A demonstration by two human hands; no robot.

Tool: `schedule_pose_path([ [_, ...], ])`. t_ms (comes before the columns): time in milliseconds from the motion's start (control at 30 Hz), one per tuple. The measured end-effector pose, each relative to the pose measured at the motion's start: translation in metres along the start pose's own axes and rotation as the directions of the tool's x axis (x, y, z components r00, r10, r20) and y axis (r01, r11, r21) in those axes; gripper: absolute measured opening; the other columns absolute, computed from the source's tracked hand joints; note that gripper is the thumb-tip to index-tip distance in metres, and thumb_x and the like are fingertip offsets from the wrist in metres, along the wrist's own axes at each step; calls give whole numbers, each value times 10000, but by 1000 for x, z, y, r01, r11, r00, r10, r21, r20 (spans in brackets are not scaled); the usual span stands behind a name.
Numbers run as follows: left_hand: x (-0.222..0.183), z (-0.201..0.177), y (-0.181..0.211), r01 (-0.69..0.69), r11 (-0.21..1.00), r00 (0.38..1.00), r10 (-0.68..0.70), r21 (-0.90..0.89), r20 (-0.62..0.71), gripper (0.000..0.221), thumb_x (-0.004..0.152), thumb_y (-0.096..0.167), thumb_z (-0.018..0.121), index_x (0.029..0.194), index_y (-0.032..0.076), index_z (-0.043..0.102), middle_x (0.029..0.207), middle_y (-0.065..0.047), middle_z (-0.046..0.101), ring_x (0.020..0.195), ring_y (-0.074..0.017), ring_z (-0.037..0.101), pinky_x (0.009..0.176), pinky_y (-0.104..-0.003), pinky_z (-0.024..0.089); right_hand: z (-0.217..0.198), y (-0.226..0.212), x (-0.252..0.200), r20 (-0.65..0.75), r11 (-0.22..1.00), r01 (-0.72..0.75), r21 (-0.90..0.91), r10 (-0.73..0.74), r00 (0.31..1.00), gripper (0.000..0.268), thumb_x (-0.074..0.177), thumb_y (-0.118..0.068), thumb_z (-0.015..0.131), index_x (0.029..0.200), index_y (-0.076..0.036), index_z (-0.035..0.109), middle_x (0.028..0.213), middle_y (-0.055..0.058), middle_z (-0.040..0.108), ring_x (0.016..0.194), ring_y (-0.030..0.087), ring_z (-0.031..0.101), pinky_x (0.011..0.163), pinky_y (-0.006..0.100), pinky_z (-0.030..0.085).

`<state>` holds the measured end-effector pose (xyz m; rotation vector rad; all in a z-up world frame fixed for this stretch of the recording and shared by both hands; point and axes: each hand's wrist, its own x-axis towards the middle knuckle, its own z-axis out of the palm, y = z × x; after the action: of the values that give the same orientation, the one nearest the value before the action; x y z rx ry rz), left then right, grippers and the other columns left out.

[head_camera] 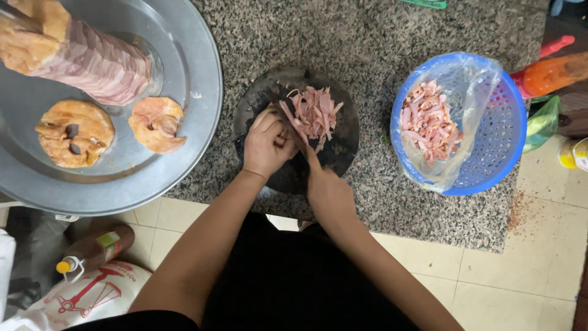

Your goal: The person uses a knife to slice pieces of meat from a vertical rotisserie spit onto a tray and then finely chops the sliced meat on a cutting board.

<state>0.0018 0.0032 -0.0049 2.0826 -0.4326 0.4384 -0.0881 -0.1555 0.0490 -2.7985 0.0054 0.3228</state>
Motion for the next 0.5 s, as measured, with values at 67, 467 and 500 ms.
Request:
schedule_pose_path([
  [67, -1, -1, 3, -8, 1000, 1000, 8, 13, -12, 211, 724, 62, 762, 809, 16, 575, 1066, -147, 648, 1220, -377, 626, 1029, -439, 533, -8, 8, -21, 74, 999, -38, -26, 39, 996, 602, 958, -164, 490, 1550, -205, 389, 779, 238, 696, 621, 451, 690, 571, 576, 559],
  [467, 3, -3, 7, -49, 999, 999, 49, 12, -12, 184, 751, 60, 746, 873, 18, 615, 1046, -153, 650, 1201, -402, 624, 1047, -458, 525, 4, 20, -6, 153, 999, -50, -21, 53, 987, 621, 973, -174, 476, 1576, -217, 335, 743, 240, 699, 649, 464, 696, 597, 598, 552],
  [500, 4, -3, 7, -22, 1000, 1000, 22, 9, -5, 166, 760, 61, 744, 856, 31, 612, 1031, -141, 654, 1199, -391, 637, 1038, -448, 536, 4, 23, -11, 191, 997, -64, -40, 71, 979, 619, 973, -192, 477, 1574, -246, 337, 739, 237, 700, 658, 452, 705, 613, 590, 560],
])
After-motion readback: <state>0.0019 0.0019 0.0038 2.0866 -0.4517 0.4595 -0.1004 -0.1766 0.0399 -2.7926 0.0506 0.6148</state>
